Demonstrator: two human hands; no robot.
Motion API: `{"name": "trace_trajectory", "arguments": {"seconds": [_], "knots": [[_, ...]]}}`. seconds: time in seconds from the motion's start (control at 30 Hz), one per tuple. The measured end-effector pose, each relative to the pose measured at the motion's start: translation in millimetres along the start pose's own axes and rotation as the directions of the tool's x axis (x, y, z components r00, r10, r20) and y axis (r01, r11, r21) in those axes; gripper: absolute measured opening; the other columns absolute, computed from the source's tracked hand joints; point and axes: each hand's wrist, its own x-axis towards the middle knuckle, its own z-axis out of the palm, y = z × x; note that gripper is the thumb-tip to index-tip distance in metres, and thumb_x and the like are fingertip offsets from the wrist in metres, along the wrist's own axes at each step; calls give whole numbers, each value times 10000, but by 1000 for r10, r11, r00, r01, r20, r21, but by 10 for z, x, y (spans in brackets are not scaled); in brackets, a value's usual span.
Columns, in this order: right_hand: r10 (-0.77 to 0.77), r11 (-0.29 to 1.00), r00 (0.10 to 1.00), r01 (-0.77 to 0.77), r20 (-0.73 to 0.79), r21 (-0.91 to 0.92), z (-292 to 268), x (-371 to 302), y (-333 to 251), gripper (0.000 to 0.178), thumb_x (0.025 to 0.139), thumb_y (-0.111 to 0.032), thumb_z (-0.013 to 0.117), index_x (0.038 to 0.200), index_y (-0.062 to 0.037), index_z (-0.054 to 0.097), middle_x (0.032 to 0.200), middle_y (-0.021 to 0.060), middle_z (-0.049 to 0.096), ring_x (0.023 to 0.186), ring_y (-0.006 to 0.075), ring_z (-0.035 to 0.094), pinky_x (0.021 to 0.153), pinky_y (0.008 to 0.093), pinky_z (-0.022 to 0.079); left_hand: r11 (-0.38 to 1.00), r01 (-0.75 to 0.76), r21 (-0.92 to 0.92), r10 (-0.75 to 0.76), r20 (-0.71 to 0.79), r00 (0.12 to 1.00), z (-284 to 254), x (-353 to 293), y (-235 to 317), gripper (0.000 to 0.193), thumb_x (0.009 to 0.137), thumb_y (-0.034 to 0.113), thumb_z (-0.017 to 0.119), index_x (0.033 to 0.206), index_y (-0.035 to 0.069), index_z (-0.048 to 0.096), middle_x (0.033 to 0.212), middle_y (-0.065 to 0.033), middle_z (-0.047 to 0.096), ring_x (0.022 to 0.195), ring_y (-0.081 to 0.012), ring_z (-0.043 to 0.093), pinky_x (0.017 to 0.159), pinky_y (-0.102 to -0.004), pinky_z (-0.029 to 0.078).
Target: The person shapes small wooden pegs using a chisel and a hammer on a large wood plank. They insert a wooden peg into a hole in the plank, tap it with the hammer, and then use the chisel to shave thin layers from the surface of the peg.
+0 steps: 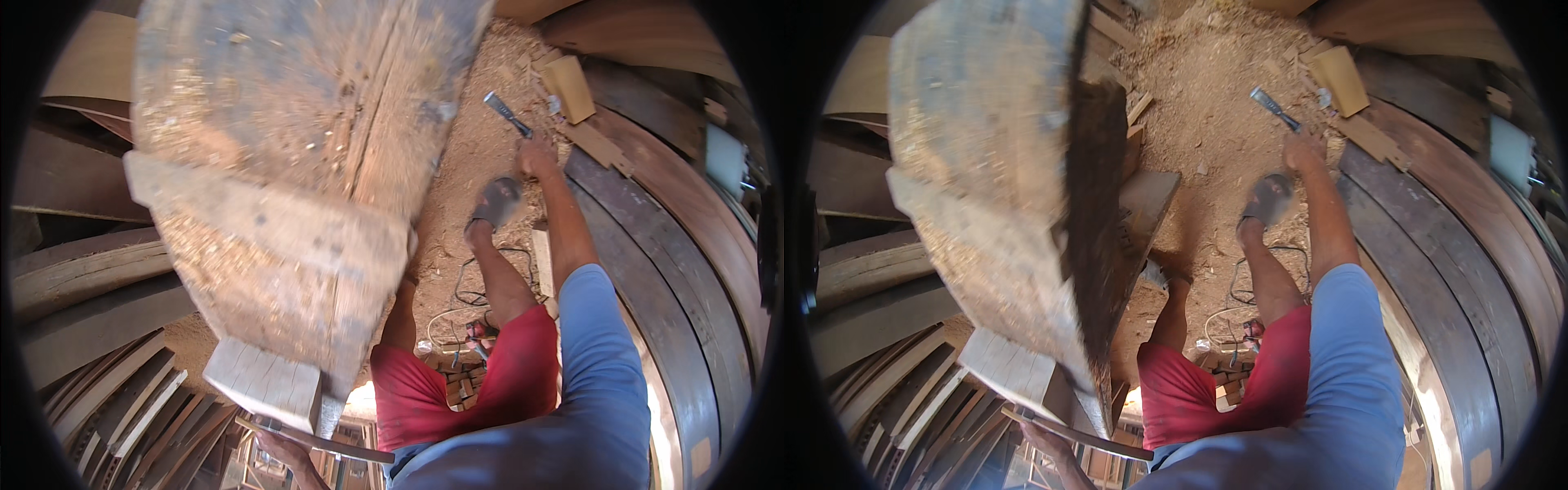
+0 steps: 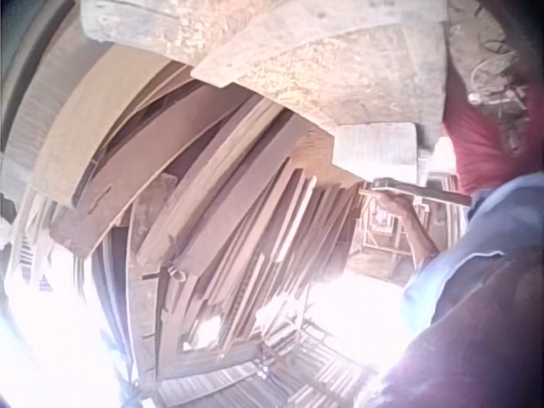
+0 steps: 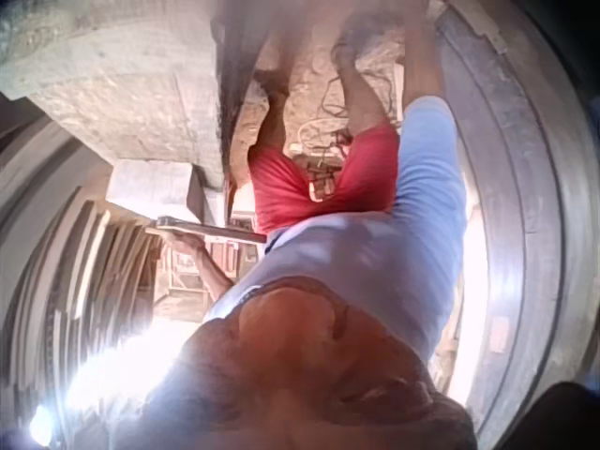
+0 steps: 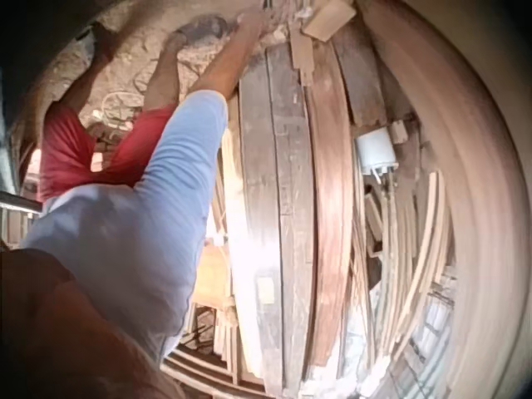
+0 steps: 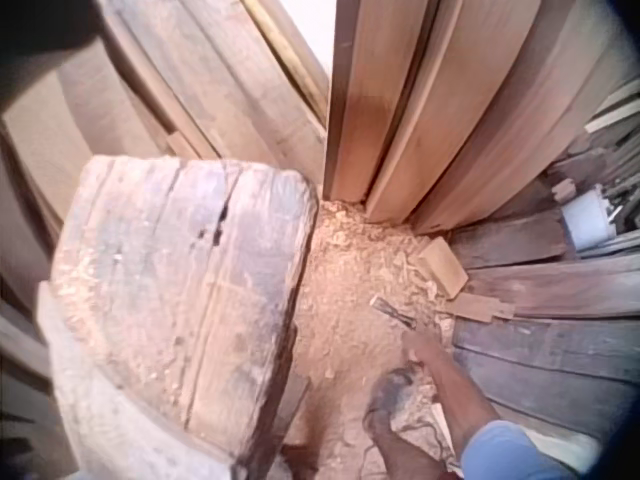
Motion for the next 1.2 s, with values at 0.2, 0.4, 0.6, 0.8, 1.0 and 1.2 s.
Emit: {"name": "trace_trajectory", "arguments": {"seconds": [0.2,0.4,0.6,0.8,1.0,1.2], "knots": [[-154,987,983,147,-96,-68,314,23,-288,279,951,-256,556,1147,-119,699,1235,156,583,1216,369,533,1035,483,399,968,-70,241,61,44,997,-223,-73,-135,583,940,484,542,1198,-37,589,1109,-202,619,1018,-362,603,850,-494,490],[-156,641,941,328,-301,694,1023,-763,-244,366,898,-139,608,1262,-116,602,1033,149,656,931,257,620,825,396,498,976,213,-46,-210,58,976,-28,9,43,310,978,425,425,944,142,548,851,-32,543,712,-148,567,541,-303,516],[-88,145,994,-46,59,988,460,-2700,-259,711,918,-87,551,1568,-87,260,815,56,591,578,117,544,501,290,458,952,135,-276,-75,220,973,-89,-10,-82,425,1043,440,338,998,52,506,612,-44,511,488,-136,500,455,-276,451],[20,-252,986,166,-166,954,-329,-4275,-160,250,1020,-263,560,1210,-112,502,739,-21,517,566,81,514,485,222,435,889,168,-427,1,367,930,-182,65,-128,349,1032,349,342,1009,40,503,642,-58,547,501,-135,527,463,-270,455],[-28,-410,720,624,-694,665,-1486,-6270,-673,290,993,-215,540,1228,-51,496,942,17,570,799,81,561,710,246,497,482,401,-779,251,561,789,-642,13,598,452,1057,440,418,1258,37,456,759,-55,573,554,-143,569,476,-266,478],[-317,-574,616,480,-721,663,-1601,-7895,-1424,400,1067,-335,449,1360,-66,487,853,49,642,653,85,607,623,221,525,391,349,-852,656,524,543,-1717,-75,1219,472,1055,456,399,1320,72,463,723,-41,565,549,-129,546,484,-244,451]]}}
